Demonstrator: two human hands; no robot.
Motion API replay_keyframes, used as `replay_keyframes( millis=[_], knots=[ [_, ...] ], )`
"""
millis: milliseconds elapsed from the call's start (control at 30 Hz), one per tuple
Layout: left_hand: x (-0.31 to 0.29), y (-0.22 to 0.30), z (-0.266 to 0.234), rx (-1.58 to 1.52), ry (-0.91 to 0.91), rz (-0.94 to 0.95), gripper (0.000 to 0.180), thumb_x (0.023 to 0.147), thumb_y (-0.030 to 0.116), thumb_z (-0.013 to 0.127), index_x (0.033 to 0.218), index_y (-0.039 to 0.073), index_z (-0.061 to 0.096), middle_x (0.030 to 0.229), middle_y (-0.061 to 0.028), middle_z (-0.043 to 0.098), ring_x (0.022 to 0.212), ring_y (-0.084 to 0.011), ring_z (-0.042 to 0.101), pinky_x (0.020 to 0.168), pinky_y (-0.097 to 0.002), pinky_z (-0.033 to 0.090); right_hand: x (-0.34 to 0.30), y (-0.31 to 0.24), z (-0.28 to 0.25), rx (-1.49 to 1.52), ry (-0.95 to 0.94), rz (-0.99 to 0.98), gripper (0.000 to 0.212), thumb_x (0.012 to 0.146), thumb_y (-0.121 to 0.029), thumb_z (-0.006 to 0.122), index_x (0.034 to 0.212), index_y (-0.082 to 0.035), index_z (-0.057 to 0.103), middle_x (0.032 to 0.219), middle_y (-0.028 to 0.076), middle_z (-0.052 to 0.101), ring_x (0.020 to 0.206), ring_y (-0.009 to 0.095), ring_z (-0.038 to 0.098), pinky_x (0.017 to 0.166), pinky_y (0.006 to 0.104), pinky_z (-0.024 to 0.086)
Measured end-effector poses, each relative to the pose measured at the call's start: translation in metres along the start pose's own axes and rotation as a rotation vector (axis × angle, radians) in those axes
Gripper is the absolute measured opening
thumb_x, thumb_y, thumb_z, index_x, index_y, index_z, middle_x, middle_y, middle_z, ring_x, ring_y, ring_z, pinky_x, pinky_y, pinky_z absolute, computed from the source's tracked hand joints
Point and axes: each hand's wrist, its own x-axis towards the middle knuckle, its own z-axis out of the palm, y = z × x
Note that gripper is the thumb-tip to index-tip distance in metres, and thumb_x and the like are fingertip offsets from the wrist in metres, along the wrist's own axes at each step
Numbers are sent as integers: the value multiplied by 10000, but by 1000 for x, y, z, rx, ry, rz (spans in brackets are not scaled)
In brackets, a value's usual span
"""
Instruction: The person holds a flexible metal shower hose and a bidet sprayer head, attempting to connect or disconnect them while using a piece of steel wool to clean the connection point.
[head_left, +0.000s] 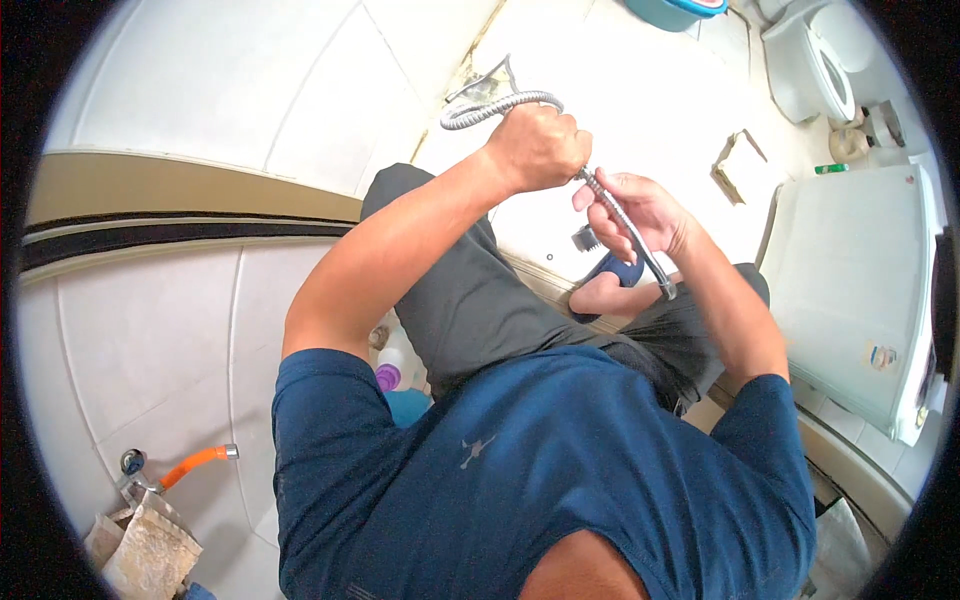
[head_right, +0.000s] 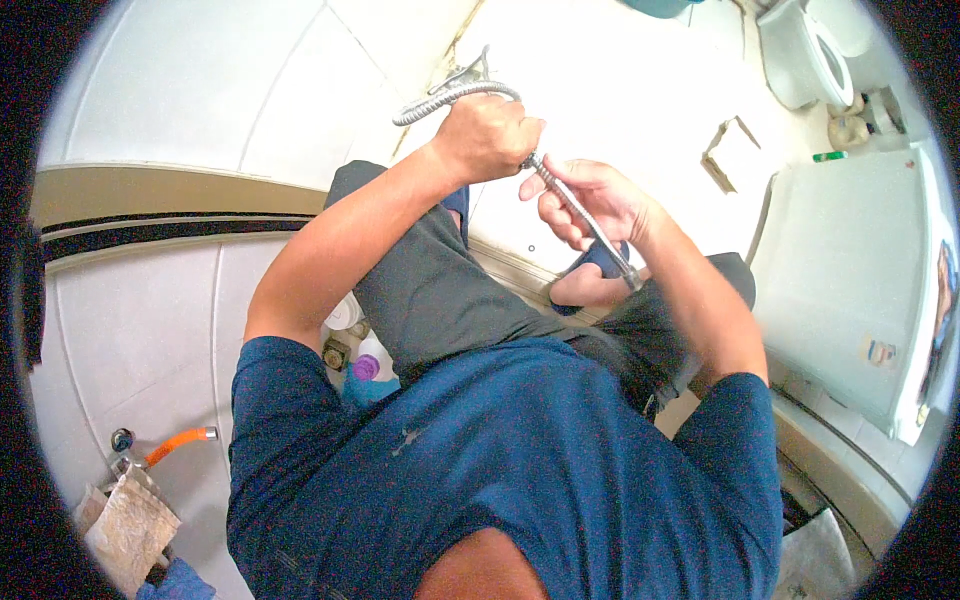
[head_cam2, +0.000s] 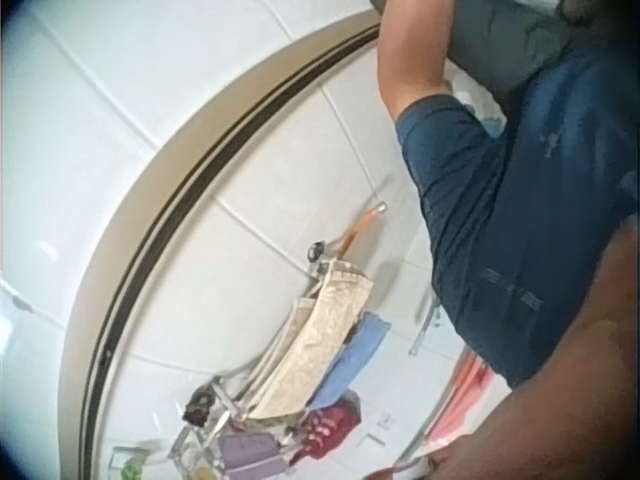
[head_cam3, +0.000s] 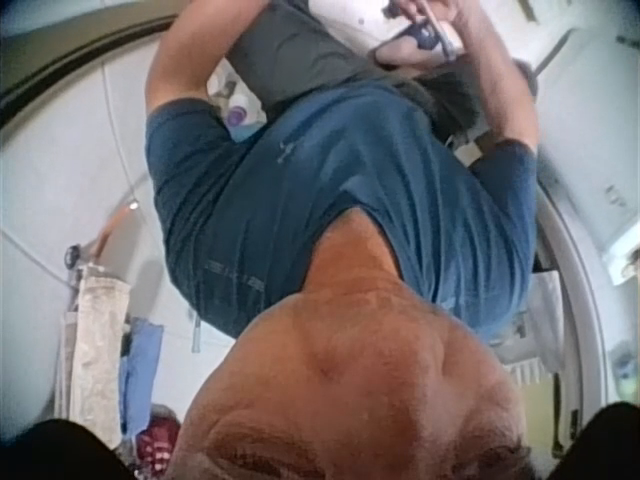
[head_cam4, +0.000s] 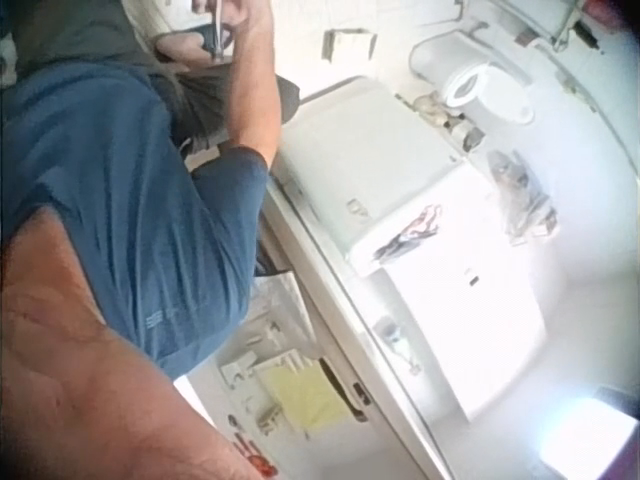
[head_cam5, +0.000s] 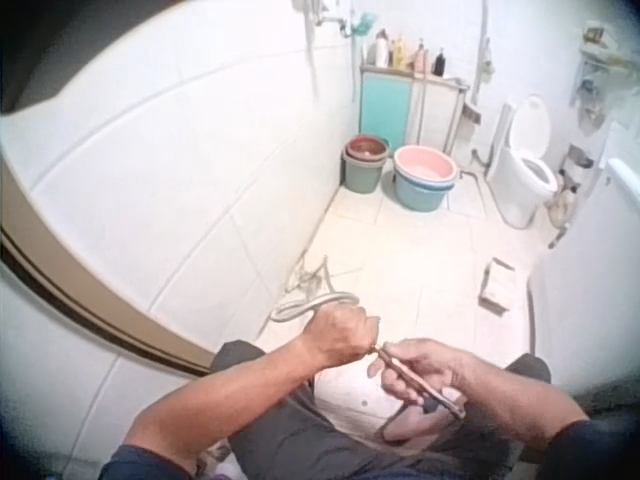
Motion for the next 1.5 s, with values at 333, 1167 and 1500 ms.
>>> replay_keyframes(
  millis=[333,1167,1500],
  knots=[
    [-4,9,6,-113,-158,-246,40,745,148,704,738,129,669,684,-82,683,644,-277,713,565,-419,551,3,-13,27,-1965,721,-258,236,1034,-258,592,989,-27,609,783,190,703,700,394,687,630,493,534],
    [9,12,-15,-170,-600,-361,142,800,227,725,817,87,745,816,-153,753,774,-365,750,702,-472,595,7,-18,28,-2043,639,-281,306,1009,-265,643,1063,36,652,765,198,701,620,347,674,593,443,525],
    [-5,-3,-9,-39,117,63,130,692,171,680,629,122,578,575,-80,620,498,-254,643,492,-370,487,4,-4,16,56,162,67,442,1121,-414,485,1021,-8,628,564,-23,483,375,63,310,348,228,256]
  ],
)
